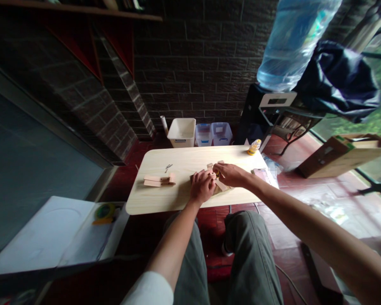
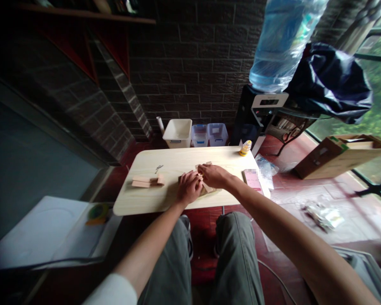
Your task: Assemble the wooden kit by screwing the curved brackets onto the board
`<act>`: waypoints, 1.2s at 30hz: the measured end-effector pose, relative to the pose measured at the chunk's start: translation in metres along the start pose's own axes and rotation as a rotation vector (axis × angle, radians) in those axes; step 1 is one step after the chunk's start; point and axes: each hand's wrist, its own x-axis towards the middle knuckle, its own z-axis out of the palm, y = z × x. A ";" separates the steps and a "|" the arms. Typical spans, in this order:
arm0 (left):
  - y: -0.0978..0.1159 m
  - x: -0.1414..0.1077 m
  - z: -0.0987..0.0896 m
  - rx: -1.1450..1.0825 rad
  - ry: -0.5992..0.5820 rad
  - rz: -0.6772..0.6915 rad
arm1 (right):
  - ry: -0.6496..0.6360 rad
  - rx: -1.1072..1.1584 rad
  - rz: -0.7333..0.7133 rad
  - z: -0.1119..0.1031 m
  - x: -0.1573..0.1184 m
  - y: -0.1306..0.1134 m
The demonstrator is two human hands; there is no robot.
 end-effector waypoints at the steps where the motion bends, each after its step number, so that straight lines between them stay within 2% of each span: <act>1: 0.000 0.000 0.000 -0.001 0.001 -0.002 | -0.001 -0.003 0.001 0.000 0.000 0.000; 13: 0.000 0.001 -0.001 -0.012 0.005 -0.008 | 0.011 0.019 0.014 0.005 0.002 0.004; 21: 0.000 0.001 -0.003 -0.019 0.006 0.005 | -0.026 -0.012 0.053 0.013 0.014 0.011; 29: 0.001 0.002 -0.005 -0.025 -0.002 0.007 | -0.031 -0.039 0.090 0.011 0.016 0.008; 36: 0.002 0.001 -0.009 -0.017 -0.021 0.017 | 0.011 0.041 0.079 0.000 0.013 0.003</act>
